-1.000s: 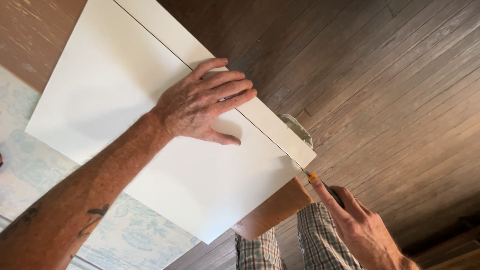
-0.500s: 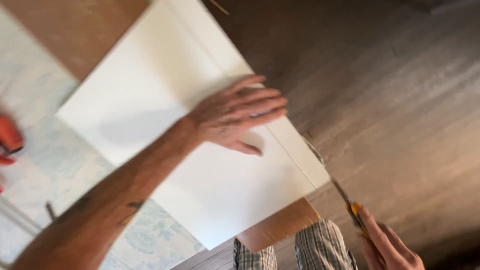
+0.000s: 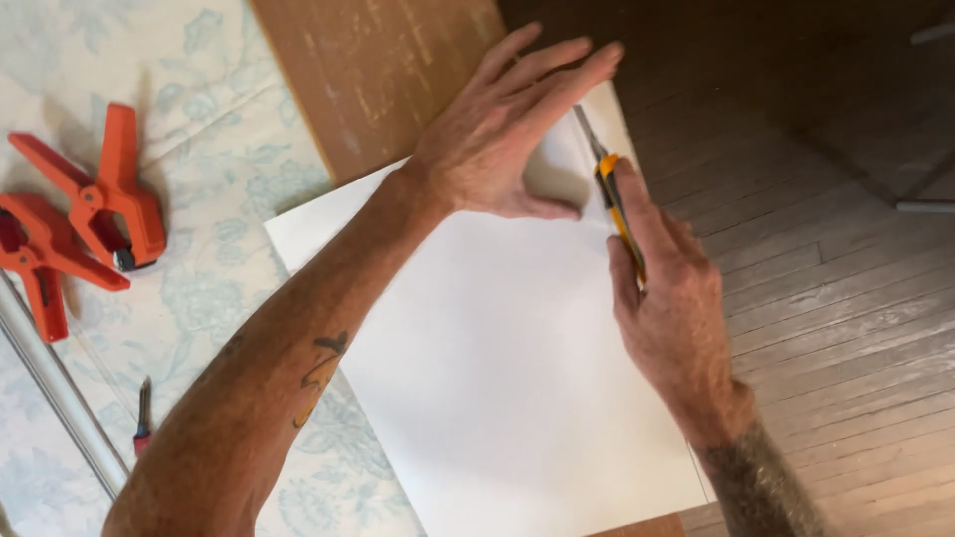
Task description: Cutting a white board with a utility knife and straight edge, writing notes on a pad, and organizing wooden boards.
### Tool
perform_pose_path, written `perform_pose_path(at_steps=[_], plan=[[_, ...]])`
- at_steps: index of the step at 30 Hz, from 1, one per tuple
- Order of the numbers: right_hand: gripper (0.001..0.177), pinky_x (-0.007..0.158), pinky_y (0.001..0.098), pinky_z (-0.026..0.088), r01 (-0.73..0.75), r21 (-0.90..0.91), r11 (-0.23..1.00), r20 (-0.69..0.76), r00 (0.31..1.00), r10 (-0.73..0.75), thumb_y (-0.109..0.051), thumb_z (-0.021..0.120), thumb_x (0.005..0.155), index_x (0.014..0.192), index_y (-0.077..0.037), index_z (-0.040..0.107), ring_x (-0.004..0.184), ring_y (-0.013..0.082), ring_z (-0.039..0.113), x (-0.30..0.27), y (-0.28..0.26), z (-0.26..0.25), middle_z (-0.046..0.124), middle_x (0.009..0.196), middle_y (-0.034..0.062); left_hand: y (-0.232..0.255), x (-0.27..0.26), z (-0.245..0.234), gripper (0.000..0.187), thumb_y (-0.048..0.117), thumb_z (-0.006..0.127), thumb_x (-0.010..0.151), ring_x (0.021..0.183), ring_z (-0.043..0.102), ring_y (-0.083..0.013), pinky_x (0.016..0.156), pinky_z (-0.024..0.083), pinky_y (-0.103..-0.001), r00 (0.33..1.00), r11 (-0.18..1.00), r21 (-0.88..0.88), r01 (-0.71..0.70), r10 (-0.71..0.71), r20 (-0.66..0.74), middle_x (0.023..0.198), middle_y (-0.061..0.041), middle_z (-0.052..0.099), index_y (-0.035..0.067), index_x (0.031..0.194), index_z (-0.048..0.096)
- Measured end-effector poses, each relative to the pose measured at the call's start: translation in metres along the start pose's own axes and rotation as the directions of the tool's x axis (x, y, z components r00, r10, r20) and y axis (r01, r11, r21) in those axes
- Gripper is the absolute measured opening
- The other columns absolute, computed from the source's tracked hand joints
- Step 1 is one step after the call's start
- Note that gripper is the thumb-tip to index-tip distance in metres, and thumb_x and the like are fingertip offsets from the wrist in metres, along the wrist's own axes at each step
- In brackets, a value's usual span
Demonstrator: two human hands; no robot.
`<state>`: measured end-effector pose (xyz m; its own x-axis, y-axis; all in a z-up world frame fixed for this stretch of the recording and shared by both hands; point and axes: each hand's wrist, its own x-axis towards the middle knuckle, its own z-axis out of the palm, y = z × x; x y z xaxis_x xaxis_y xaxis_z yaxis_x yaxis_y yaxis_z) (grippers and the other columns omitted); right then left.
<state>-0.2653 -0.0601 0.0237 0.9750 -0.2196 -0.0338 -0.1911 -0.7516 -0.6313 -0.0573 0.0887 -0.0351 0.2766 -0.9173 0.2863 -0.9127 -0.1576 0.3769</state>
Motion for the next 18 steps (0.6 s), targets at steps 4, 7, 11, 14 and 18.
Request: perform_pose_path(at_steps=[4,7,11,14,18], plan=[[0.065,0.091,0.0495,0.056,0.108,-0.034,0.994,-0.011,0.994,-0.109,0.01,0.065,0.099,0.159,-0.002,0.042,0.106,0.0392,0.066,0.012,0.002,0.007,0.068,0.131,0.0264,-0.007,-0.005,0.013,0.163,0.08,0.11,0.067,0.158,0.034,-0.0199,0.134,0.022,-0.05,1.0,0.997,-0.07,0.014,-0.014,-0.013,0.16,0.001,0.066,0.006,0.164,0.002],[0.069,0.089,0.048,0.055,0.069,-0.021,0.997,0.026,0.997,-0.068,0.013,0.064,0.1,0.162,-0.006,0.039,0.107,0.0373,0.064,0.014,-0.004,0.004,0.068,0.128,0.0219,-0.007,-0.002,0.014,0.174,0.095,0.11,0.062,0.157,0.033,-0.0175,0.132,0.022,-0.041,0.998,0.998,-0.001,0.069,-0.069,0.005,0.168,0.003,0.057,0.007,0.164,-0.001],[0.068,0.086,0.0461,0.059,0.086,-0.039,0.996,0.03,0.996,-0.085,0.012,0.065,0.102,0.163,-0.004,0.037,0.107,0.0343,0.065,0.017,-0.003,0.006,0.068,0.122,0.0213,-0.009,-0.002,0.019,0.175,0.098,0.109,0.062,0.156,0.032,-0.0168,0.128,0.026,-0.041,0.996,0.996,-0.012,0.085,-0.085,-0.001,0.163,0.008,0.063,0.009,0.164,-0.003],[0.067,0.079,0.0421,0.056,0.057,-0.027,0.998,0.051,0.997,-0.056,0.013,0.062,0.104,0.163,-0.006,0.038,0.096,0.0296,0.063,0.02,-0.009,0.004,0.066,0.117,0.0188,-0.011,-0.003,0.018,0.172,0.093,0.111,0.066,0.157,0.031,-0.0179,0.126,0.03,-0.04,0.997,0.997,-0.044,0.071,-0.071,-0.004,0.163,0.006,0.064,0.009,0.164,-0.003],[0.066,0.081,0.044,0.053,0.071,-0.045,0.997,0.09,0.994,-0.066,0.014,0.059,0.103,0.162,-0.005,0.036,0.101,0.0317,0.06,0.024,-0.017,0.0,0.061,0.119,0.0174,-0.01,-0.002,0.015,0.162,0.08,0.114,0.066,0.156,0.03,-0.0184,0.126,0.03,-0.039,0.998,0.991,-0.115,0.065,-0.063,0.016,0.164,0.004,0.062,0.008,0.162,0.005]])
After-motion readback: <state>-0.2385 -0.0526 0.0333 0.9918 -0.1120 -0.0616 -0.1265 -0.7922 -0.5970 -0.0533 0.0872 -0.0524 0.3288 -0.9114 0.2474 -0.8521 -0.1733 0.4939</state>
